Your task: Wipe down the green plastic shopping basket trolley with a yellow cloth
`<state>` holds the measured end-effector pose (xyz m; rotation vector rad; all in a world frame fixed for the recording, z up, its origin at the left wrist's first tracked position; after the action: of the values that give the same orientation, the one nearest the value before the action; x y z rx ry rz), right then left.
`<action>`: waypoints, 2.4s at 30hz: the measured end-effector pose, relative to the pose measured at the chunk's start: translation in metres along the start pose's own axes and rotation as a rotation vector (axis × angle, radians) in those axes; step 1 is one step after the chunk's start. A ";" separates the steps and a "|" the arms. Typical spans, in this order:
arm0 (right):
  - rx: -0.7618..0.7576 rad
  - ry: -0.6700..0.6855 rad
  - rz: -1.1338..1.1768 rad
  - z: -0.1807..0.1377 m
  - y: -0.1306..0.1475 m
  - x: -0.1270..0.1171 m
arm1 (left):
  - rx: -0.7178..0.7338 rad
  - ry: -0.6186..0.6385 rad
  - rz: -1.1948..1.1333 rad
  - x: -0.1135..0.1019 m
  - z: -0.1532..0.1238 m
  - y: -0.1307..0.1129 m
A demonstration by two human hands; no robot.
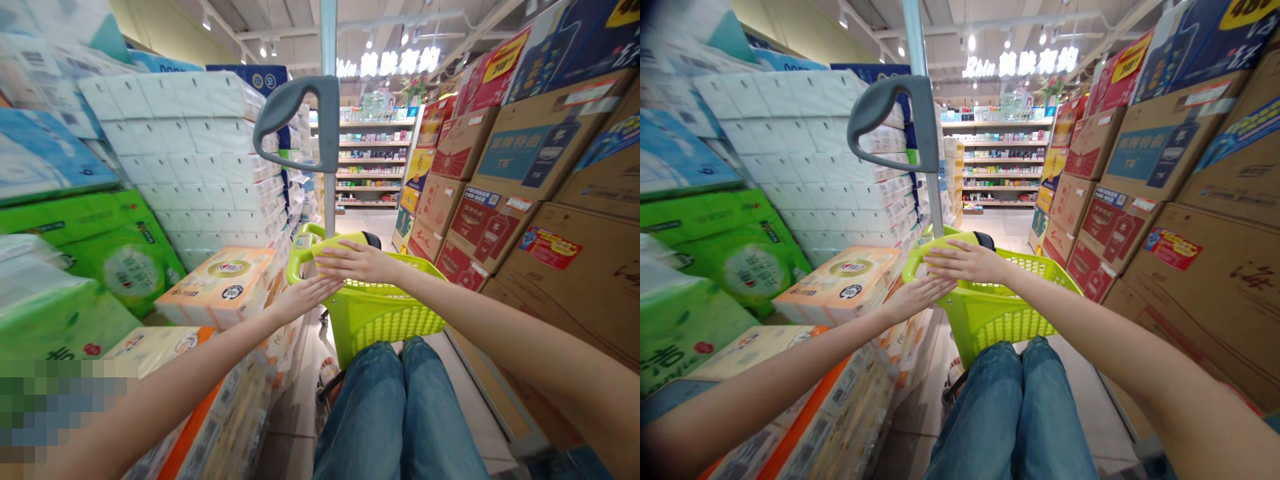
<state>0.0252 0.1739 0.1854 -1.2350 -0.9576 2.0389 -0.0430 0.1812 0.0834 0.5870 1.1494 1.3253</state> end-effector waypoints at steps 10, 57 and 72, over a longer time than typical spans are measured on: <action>0.163 -0.071 -0.025 0.031 -0.099 -0.044 | 0.000 0.060 0.045 -0.005 0.005 0.004; 0.157 -0.032 0.024 0.008 -0.033 -0.006 | 0.001 0.062 0.002 0.002 0.002 0.003; 0.287 -0.099 0.119 0.027 -0.110 -0.031 | 0.016 0.096 0.074 -0.001 0.005 0.005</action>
<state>0.0249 0.2068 0.2986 -1.0666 -0.6187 2.2550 -0.0408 0.1825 0.0899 0.5871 1.2275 1.4217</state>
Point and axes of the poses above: each hand's wrist, its own z-axis towards the middle knuckle, its own x-axis out of the palm, y = z × x, the point moved 10 cm from there along z, towards the middle knuckle, and after that the axes turned 3 degrees about -x, right-handed, at the moved point
